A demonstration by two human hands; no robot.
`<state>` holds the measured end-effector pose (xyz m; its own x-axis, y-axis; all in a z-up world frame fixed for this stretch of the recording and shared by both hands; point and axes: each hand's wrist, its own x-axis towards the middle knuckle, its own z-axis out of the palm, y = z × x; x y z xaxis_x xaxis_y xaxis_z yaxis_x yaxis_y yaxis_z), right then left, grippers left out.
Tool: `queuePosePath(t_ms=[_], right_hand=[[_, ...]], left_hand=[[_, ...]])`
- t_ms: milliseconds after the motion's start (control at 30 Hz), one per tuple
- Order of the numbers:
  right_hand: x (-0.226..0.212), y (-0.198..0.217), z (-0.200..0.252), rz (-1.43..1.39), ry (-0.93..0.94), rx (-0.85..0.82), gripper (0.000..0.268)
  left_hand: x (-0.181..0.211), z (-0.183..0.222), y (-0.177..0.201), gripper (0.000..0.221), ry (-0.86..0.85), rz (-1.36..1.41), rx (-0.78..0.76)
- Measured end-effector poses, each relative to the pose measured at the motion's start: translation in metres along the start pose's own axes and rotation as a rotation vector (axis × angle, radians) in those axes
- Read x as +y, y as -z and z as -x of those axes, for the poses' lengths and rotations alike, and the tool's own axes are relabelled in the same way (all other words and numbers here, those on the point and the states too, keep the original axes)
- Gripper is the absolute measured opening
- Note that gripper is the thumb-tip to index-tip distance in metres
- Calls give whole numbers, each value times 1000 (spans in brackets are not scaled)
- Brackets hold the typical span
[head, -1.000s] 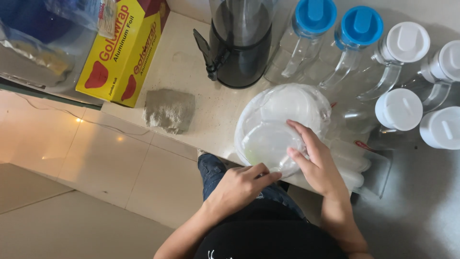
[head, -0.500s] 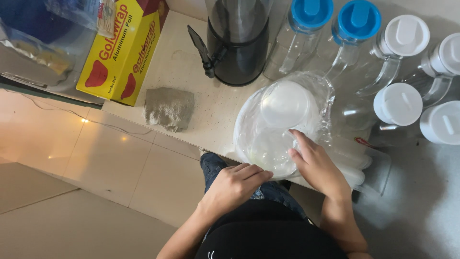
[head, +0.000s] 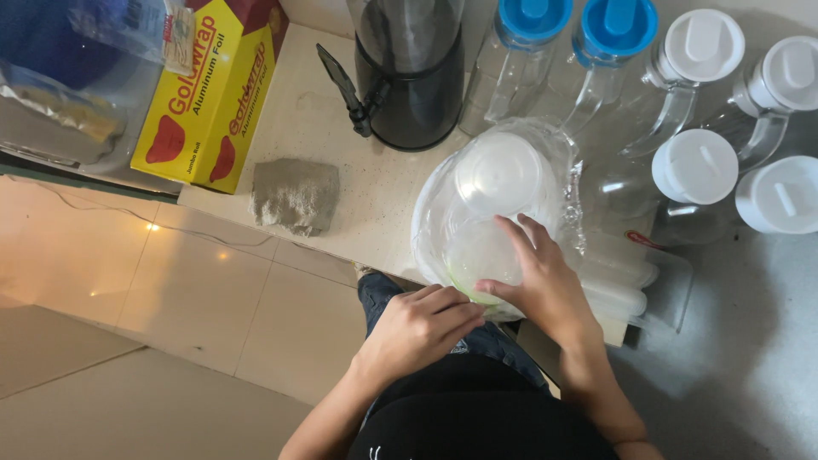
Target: Cleaning a large beverage dispenser and organizing nearby restaurant supplies such as plates and packets.
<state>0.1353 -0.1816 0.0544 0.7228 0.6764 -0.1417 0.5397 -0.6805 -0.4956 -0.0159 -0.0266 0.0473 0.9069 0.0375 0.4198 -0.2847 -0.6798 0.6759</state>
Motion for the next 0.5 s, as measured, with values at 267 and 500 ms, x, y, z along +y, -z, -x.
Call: queuePosePath(t_ms=[267, 500], right_hand=[[28, -3, 6, -173, 34, 17, 88], [43, 9, 12, -84, -43, 143, 85]], left_hand=[[2, 2, -2, 12, -28, 1, 18], [6, 3, -8, 13, -43, 42, 28]])
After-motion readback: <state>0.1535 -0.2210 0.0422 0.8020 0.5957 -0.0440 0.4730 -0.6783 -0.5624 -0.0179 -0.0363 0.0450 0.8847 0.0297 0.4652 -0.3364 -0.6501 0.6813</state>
